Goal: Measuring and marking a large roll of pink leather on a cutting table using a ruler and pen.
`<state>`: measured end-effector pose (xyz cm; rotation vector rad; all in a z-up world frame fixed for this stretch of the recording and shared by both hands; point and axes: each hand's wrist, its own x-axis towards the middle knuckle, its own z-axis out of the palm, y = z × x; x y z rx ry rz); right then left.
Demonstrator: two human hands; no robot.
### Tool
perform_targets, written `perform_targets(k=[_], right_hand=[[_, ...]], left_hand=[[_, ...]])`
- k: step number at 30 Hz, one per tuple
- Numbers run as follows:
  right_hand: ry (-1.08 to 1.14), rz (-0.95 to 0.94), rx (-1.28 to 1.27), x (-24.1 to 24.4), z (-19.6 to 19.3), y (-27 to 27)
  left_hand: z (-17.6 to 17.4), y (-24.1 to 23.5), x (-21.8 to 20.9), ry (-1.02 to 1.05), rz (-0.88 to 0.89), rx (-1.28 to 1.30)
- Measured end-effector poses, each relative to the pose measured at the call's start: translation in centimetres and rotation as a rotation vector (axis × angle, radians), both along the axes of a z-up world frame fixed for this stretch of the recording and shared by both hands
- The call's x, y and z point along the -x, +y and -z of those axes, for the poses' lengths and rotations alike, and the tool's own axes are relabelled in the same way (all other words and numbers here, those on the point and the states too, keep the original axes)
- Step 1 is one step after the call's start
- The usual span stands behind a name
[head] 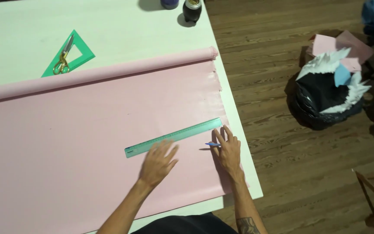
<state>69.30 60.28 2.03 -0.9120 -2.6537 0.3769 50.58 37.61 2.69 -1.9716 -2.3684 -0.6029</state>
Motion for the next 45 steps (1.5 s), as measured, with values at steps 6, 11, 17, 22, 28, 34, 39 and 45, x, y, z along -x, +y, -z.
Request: perform_targets(k=[6,11,17,22,28,34,39,45], right_hand=[[-0.009,-0.054,-0.020,1.0,1.0,1.5],[0.009,0.045,-0.039,0.8,1.0,2.4],[0.019,0.067,-0.041,0.8,1.2,2.8],[0.003,0.076,-0.030,0.7,2.2,3.1],[-0.013,0.096,-0.016,0.7,2.3,3.2],[-0.016,0.103,-0.001,0.8,2.2,3.3],[-0.004,0.104,-0.006,0.7,2.3,3.3],[0.019,0.085,0.008,0.6,1.4,3.1]], left_hand=[[2.7,-3.8,0.7,0.057,-0.259,0.145],[2.8,-1.4,2.2,-0.016,-0.183,0.160],[3.6,-1.0,2.2,0.008,-0.248,0.133],[3.7,-1.0,1.9,0.051,-0.324,0.123],[3.4,-0.9,2.0,0.059,-0.302,0.152],[3.4,-0.8,2.0,0.054,-0.301,0.142],[3.7,-0.8,1.9,0.060,-0.308,0.147],[3.6,-0.8,1.8,0.047,-0.318,0.173]])
